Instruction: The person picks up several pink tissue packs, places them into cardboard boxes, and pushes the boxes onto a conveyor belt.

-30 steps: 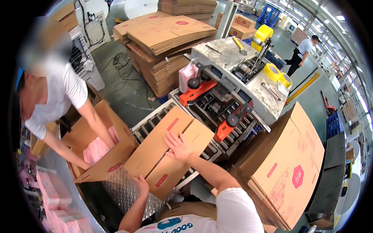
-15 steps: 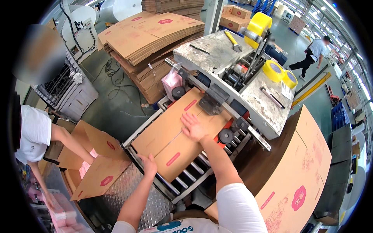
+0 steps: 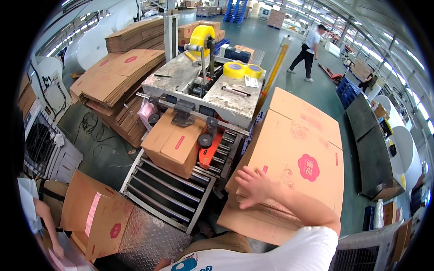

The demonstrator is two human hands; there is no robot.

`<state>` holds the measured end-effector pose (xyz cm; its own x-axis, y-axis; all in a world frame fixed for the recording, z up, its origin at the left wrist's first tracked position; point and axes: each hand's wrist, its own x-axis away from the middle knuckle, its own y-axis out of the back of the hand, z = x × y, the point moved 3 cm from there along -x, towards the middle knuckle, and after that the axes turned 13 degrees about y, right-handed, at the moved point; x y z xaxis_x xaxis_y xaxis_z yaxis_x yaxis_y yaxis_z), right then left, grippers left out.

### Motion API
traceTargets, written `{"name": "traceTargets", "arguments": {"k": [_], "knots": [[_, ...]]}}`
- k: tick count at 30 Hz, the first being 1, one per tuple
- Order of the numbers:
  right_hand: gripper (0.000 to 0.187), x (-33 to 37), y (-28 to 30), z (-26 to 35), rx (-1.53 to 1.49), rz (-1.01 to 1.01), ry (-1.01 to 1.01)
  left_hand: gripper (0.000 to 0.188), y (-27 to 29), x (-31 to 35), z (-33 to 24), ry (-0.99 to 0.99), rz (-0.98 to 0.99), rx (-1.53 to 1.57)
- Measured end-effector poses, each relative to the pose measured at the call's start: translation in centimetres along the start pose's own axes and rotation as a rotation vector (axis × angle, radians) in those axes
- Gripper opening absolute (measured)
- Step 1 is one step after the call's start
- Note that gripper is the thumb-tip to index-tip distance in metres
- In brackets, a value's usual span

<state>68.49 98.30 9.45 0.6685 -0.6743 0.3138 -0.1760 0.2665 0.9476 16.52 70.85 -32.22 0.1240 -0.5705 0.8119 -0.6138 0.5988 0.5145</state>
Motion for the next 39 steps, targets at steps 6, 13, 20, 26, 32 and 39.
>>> {"name": "traceTargets", "arguments": {"k": [6,13,20,26,32,39], "knots": [[0.082,8.4,-6.9,5.8,0.1,-0.196,-0.204,0.012,-0.7,0.7,12.2,-0.366,-0.466,-0.882],[0.038,16.4,2.6,6.7,0.506,-0.747,-0.71,0.018,-1.6,0.4,13.4,-0.222,-0.408,0.434],[0.024,26.8,25.8,25.1,0.968,-1.667,-0.319,0.03,6.2,14.2,5.5,-0.21,-0.351,0.609],[0.043,25.6,30.2,33.3,0.415,-1.742,0.692,0.066,15.5,30.6,-2.7,-0.715,-1.018,0.582],[0.043,6.8,25.3,24.1,-0.813,-1.991,0.678,0.035,19.7,43.3,0.3,-0.443,-1.477,0.312],[0.092,-19.9,0.3,19.4,-1.127,-1.138,-0.21,0.03,18.1,39.4,-2.3,-0.228,-1.464,-0.075]]}}
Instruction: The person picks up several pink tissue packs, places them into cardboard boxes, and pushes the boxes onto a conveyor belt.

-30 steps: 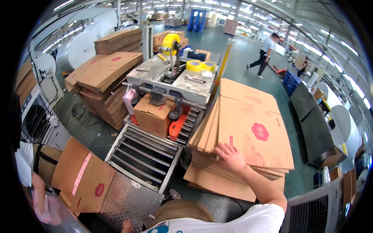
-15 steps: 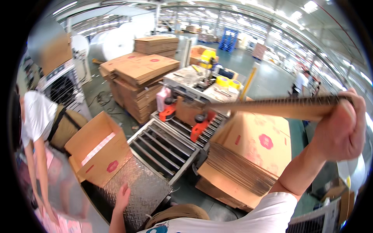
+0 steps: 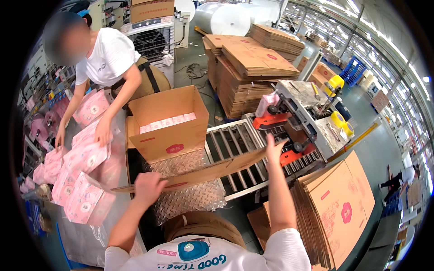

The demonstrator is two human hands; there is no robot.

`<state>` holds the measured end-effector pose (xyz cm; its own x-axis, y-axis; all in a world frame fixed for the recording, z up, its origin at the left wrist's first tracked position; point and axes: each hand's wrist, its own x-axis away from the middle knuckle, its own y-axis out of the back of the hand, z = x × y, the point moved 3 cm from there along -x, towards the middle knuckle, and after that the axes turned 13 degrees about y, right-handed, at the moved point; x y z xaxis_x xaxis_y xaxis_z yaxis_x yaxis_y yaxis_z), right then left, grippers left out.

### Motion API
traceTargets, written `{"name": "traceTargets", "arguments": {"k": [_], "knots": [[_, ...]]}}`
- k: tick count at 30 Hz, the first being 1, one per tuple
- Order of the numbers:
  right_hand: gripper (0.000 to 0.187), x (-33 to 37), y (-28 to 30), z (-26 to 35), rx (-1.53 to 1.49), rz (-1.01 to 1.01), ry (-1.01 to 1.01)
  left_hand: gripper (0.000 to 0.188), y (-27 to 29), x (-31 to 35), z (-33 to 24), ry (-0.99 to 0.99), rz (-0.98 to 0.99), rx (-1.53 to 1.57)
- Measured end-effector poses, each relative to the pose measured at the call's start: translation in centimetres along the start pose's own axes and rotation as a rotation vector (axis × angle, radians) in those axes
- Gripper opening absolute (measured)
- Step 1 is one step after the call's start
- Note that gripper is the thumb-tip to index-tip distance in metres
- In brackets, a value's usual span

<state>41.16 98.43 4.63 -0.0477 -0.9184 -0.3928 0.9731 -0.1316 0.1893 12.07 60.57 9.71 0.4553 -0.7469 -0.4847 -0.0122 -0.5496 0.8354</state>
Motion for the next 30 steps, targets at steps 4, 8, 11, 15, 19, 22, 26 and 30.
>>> {"name": "traceTargets", "arguments": {"k": [4,8,11,15,19,22,26,30], "knots": [[0.102,4.6,-4.7,0.8,-0.242,0.045,-0.356,0.035,-2.0,-1.6,0.4,0.129,0.203,-0.053],[0.092,5.2,-5.5,1.9,-0.417,0.134,-0.224,0.052,-1.6,-6.2,1.7,0.286,0.543,-0.027],[0.093,5.1,-4.3,0.4,-0.372,0.239,-0.248,0.061,-2.3,-8.1,3.1,0.279,0.481,-0.131],[0.035,3.1,-0.5,1.6,-0.118,0.531,-0.273,0.054,-2.9,-10.0,3.1,0.427,0.835,-0.12],[0.041,-1.1,2.1,9.8,-0.003,0.877,-0.04,0.05,-1.3,-9.2,5.7,0.524,0.489,-0.028],[0.051,-2.0,1.6,12.7,0.218,1.325,0.224,0.055,1.4,-9.3,7.5,1.008,0.546,0.24],[0.091,3.8,0.5,3.7,0.751,1.733,0.446,0.074,-5.9,-4.9,1.2,0.632,0.185,0.734],[0.112,8.5,-2.0,-1.8,0.827,2.054,0.749,0.082,-11.3,2.2,-4.7,0.089,0.653,0.042]]}}
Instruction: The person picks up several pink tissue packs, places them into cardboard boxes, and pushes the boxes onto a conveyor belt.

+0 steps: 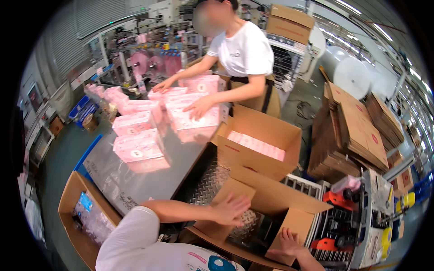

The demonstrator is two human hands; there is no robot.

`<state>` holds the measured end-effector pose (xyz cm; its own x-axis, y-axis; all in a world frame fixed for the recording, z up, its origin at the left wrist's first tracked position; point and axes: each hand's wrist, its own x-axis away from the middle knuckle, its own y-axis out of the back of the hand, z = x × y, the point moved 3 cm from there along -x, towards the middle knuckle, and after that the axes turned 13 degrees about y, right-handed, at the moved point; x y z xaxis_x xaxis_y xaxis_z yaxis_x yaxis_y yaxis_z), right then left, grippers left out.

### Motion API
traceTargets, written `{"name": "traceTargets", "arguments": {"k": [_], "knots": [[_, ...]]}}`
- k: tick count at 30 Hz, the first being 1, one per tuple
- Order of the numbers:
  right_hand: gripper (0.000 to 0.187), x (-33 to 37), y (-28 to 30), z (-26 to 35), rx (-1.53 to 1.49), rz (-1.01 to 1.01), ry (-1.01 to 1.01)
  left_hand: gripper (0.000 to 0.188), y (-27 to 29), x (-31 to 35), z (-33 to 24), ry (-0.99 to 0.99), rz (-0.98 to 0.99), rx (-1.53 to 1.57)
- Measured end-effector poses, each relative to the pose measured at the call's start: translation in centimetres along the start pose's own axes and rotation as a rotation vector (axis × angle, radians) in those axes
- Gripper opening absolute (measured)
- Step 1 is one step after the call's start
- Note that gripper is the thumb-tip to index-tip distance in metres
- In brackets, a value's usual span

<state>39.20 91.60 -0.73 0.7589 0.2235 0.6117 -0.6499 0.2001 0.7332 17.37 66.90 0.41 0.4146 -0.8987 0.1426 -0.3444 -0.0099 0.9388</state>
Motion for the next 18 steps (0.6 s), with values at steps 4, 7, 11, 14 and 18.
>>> {"name": "traceTargets", "arguments": {"k": [4,7,11,14,18], "knots": [[0.081,6.1,8.9,11.1,-0.375,0.438,0.219,0.065,-3.1,-1.1,3.0,0.032,0.202,-0.086],[0.066,5.3,7.4,8.9,-0.397,0.242,0.214,0.046,5.8,-5.6,0.3,-0.055,-0.075,0.441],[0.088,-0.8,4.0,0.6,0.333,-0.694,-0.107,0.039,15.7,-9.1,-0.1,-0.039,-0.809,0.123],[0.072,-1.1,2.1,-2.1,0.14,-1.207,-0.175,0.061,10.3,-11.2,2.7,0.3,-0.424,0.064],[0.076,0.4,-2.6,-8.9,-1.469,-1.803,-0.395,0.06,1.5,-2.0,4.2,0.219,-0.3,-0.093]]}}
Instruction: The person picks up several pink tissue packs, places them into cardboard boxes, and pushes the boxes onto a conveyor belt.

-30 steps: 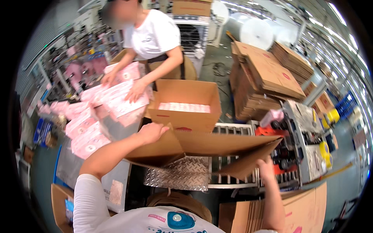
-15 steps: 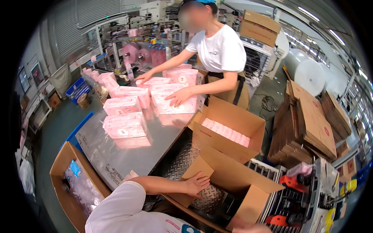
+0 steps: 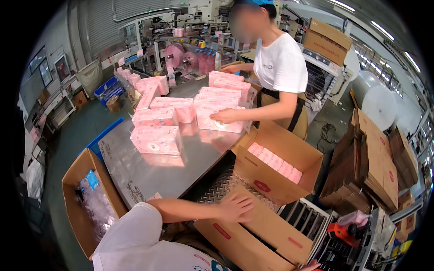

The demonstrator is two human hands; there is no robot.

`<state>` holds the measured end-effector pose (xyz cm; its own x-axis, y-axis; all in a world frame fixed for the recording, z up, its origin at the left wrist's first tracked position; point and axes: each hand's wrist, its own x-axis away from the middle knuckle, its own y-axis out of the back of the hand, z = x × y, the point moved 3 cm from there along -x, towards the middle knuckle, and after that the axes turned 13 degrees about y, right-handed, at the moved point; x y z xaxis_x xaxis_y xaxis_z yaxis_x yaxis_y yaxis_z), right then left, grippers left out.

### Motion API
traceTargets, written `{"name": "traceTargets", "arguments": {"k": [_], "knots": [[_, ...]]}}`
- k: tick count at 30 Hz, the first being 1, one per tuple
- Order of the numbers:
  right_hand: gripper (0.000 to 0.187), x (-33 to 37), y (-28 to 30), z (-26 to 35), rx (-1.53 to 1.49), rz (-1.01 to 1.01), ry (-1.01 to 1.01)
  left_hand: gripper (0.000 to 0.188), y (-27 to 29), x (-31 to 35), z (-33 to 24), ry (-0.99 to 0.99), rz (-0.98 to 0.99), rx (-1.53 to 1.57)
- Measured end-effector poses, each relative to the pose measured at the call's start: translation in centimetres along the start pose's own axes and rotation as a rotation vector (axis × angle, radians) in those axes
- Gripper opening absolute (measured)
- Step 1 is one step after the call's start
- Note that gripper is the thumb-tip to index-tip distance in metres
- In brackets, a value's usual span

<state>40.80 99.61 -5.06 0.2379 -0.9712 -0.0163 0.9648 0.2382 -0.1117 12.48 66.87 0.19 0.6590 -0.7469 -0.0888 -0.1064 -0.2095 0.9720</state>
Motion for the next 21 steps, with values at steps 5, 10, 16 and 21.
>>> {"name": "traceTargets", "arguments": {"k": [5,10,16,21], "knots": [[0.08,0.8,2.5,-15.7,-0.036,0.523,-0.477,0.064,-0.8,0.9,9.9,0.173,0.049,0.044],[0.07,2.2,0.0,-15.3,0.132,0.52,-0.48,0.058,-2.1,3.9,17.3,0.637,0.106,0.257],[0.024,0.8,-5.8,18.9,-0.025,0.788,0.035,0.062,-3.5,5.1,4.7,0.734,0.297,1.657],[0.07,11.7,-16.2,10.6,0.567,1.943,-0.014,0.082,-2.2,5.0,2.9,0.337,0.556,1.632]]}}
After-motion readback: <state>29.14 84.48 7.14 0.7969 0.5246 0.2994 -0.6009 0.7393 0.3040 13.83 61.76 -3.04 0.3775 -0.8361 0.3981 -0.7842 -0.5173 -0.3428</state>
